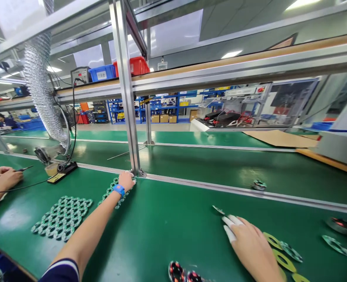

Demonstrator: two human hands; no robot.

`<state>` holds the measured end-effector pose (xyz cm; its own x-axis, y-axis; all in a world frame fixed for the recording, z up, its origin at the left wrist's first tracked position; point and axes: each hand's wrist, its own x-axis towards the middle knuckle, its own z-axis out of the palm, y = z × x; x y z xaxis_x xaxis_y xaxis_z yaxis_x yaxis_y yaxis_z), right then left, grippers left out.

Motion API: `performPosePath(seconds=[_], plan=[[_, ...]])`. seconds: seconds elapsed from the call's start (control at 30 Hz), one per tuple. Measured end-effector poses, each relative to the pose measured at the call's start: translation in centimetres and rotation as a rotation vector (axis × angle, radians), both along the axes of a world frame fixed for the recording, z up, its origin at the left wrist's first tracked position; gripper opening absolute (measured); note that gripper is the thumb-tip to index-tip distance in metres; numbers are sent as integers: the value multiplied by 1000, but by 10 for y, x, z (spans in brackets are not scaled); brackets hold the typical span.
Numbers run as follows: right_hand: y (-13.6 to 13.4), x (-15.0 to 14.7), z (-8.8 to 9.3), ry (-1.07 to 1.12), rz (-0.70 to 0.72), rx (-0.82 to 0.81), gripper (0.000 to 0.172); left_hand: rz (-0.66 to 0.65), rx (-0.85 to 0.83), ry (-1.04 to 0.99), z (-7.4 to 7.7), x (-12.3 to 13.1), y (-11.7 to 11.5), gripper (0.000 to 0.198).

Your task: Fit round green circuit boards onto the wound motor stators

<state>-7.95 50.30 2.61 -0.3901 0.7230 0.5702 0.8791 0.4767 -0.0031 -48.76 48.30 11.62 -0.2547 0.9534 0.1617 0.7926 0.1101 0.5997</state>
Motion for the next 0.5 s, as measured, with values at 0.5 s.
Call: performPosePath(seconds=[0.5], plan=[[-30, -31, 38, 623, 278, -623, 36, -299, 47, -522, 19, 171, 4, 31]])
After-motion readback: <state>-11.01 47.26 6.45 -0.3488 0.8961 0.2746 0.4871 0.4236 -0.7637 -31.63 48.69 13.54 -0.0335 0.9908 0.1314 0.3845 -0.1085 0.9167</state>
